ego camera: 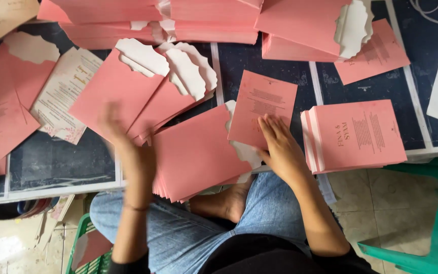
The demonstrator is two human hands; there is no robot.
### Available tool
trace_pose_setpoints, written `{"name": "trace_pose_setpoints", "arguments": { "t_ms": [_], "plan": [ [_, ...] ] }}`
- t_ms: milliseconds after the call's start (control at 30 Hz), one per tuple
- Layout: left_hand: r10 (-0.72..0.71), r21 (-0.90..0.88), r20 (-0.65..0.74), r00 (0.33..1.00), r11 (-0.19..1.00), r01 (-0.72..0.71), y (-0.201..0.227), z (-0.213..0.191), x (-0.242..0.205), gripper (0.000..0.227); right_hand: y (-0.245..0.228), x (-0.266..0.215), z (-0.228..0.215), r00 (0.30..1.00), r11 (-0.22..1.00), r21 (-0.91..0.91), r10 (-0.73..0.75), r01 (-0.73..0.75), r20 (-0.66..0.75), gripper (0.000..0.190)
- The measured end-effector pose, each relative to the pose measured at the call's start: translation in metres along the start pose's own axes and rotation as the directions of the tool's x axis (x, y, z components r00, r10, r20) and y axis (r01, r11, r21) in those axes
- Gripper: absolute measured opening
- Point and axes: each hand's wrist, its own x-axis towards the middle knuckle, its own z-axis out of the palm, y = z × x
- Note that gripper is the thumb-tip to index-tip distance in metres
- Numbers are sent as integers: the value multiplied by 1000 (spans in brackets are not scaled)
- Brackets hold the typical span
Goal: The person sits on the floor and repeatedly inserts white invitation cards into pink envelopes with scalloped edges. They handle the items one at a time, aligning the card with the envelope opening and sliding it inside before placing the completed unit on a growing stack.
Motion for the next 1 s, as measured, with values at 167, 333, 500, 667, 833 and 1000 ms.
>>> {"name": "trace_pose_setpoints", "arguments": {
  "t_ms": [167,333,500,667,833,1000],
  "plan": [
    [266,218,394,880,903,-370,-10,78,-54,79,-6,2,-3,996,986,-152,-71,62,-53,67],
    [314,431,468,826,735,-523,2,106,-65,112,1,-1,10,966,918,-367,-216,152,-140,49],
    [284,492,434,855,720,-489,4,112,-69,122,28,2,-7,910,931,-349,-234,108,-343,44],
    [260,434,413,873,787,-440,-7,123,-60,101,87,-18,-63,708,994,-108,-73,-4,-702,33],
    [342,407,318,884,793,-453,18,97,-45,80,25,-12,-142,575,902,417,282,113,-768,50],
    [391,225,348,852,848,-481,28,64,-39,56,5,-41,-141,757,598,801,509,31,-409,70]
  ]
}}
